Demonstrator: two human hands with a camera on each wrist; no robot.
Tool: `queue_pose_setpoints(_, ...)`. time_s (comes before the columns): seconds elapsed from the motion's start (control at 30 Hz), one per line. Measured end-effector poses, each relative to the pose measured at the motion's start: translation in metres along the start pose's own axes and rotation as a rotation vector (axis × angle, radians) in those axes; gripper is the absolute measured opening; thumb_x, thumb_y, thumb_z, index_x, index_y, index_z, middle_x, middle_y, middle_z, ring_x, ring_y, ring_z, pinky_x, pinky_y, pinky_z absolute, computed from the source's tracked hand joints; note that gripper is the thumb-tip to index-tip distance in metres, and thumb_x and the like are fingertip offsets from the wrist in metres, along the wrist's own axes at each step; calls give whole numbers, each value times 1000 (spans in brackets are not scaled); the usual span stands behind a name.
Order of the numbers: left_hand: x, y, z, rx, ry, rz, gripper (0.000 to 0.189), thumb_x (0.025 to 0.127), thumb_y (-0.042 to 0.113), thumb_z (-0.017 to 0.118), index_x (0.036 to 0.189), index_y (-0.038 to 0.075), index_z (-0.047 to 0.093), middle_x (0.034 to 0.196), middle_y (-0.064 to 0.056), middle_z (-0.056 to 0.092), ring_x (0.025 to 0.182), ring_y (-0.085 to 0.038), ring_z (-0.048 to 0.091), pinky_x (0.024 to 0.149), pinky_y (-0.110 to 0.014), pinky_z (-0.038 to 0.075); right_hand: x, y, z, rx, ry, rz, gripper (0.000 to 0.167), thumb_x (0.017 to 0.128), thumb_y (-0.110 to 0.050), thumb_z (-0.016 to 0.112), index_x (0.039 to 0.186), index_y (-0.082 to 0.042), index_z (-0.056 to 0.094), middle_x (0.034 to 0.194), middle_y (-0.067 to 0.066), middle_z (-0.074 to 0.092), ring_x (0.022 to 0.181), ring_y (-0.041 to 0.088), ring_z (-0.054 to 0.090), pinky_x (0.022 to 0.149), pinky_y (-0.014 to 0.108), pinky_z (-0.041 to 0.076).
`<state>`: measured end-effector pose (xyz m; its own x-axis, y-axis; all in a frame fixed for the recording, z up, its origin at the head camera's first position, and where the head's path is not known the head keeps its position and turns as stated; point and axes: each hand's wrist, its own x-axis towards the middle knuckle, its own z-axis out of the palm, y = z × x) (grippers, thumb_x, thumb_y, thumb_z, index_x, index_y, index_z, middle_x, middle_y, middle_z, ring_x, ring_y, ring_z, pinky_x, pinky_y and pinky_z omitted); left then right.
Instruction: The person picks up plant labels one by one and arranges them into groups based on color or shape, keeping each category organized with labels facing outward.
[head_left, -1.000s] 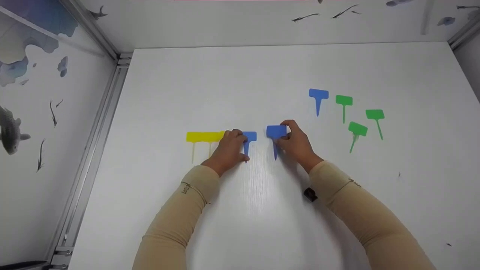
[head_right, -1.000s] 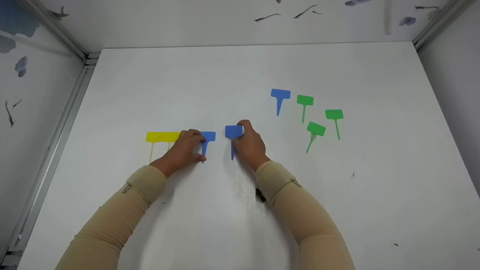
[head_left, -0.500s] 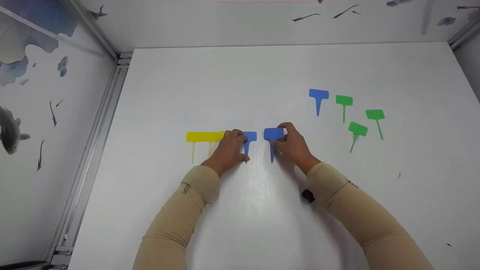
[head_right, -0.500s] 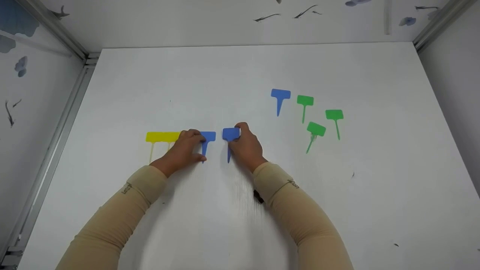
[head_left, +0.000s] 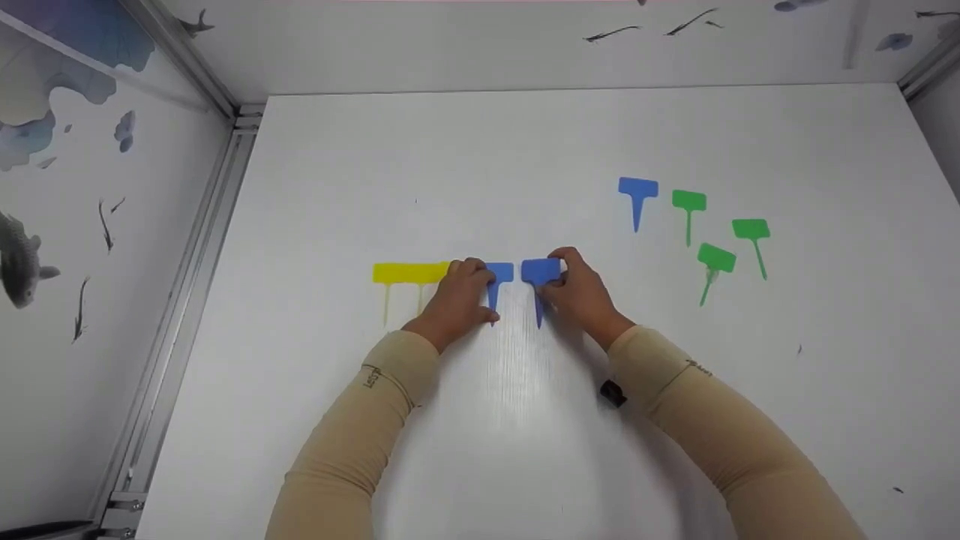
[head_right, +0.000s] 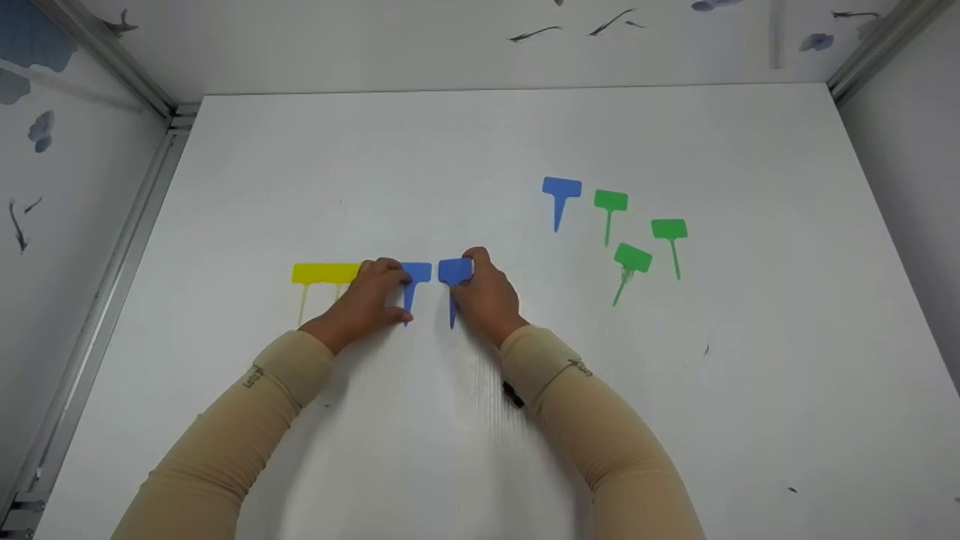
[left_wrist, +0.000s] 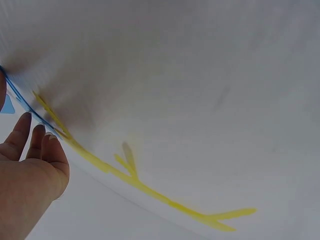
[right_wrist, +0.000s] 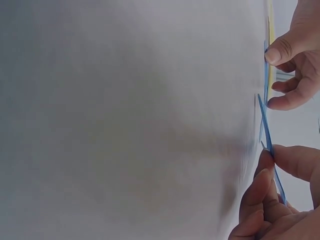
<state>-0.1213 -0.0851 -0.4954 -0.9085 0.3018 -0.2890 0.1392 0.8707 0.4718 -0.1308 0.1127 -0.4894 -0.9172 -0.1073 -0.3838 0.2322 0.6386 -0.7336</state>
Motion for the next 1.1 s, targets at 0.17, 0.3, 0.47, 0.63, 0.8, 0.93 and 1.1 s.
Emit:
queue_pose_setpoints(0.17, 0, 0, 0, -13, 4, 6, 57, 86, 27, 73, 137, 11, 52, 143, -6, 41, 129, -22, 35, 113, -30, 30, 0, -1, 2, -36, 3, -11, 52, 91, -11, 61, 137, -10, 37, 105, 15, 60, 91, 25, 54, 82, 34, 46)
queue_pose_setpoints(0.3, 0, -1, 0, -14, 7, 24, 57, 86, 27, 74, 136, 8, 53, 141, -7, 43, 128, -23, 35, 113, -30, 30, 1, -1, 3, -62, 4, -22, 50, 92, -12, 61, 136, -10, 39, 105, 15, 60, 92, 25, 53, 84, 36, 45)
queue_pose_setpoints(0.47, 0, -2, 0, -14, 4, 23, 58, 86, 27, 74, 136, 8, 52, 142, -8, 42, 128, -23, 35, 113, -31, 29, 1, -2, 4, -57, -3, -21, 50, 92, -12, 60, 137, -11, 38, 117, 16, 59, 99, 27, 53, 93, 40, 45)
queue_pose_setpoints(0.63, 1, -1, 0, -9, 9, 21, 58, 86, 26, 74, 136, 9, 52, 143, -8, 42, 129, -23, 35, 114, -31, 29, 0, -3, 6, -54, -13, -17, 50, 93, -13, 60, 138, -12, 37, 124, 16, 57, 103, 28, 53, 98, 41, 45)
queue_pose_setpoints(0.8, 0, -2, 0, -12, 15, 28, 57, 86, 26, 74, 135, 9, 53, 142, -8, 42, 129, -23, 36, 114, -31, 29, 0, -4, 7, -51, -20, -12, 51, 93, -13, 60, 138, -12, 37, 125, 17, 57, 103, 29, 53, 98, 42, 45)
queue_pose_setpoints(0.93, 0, -2, 0, -15, 17, 33, 56, 86, 26, 74, 135, 8, 53, 142, -8, 42, 129, -24, 35, 113, -31, 29, 1, -4, 7, -62, -24, -11, 52, 93, -14, 61, 138, -11, 37, 130, 18, 55, 106, 30, 53, 102, 44, 43)
queue_pose_setpoints(1.1, -1, -1, -1, -16, 7, 16, 58, 86, 27, 74, 137, 9, 52, 143, -8, 41, 129, -23, 35, 113, -30, 29, 1, -5, 7, -86, -19, -27, 51, 92, -12, 61, 137, -9, 37, 135, 20, 53, 109, 31, 53, 105, 45, 41)
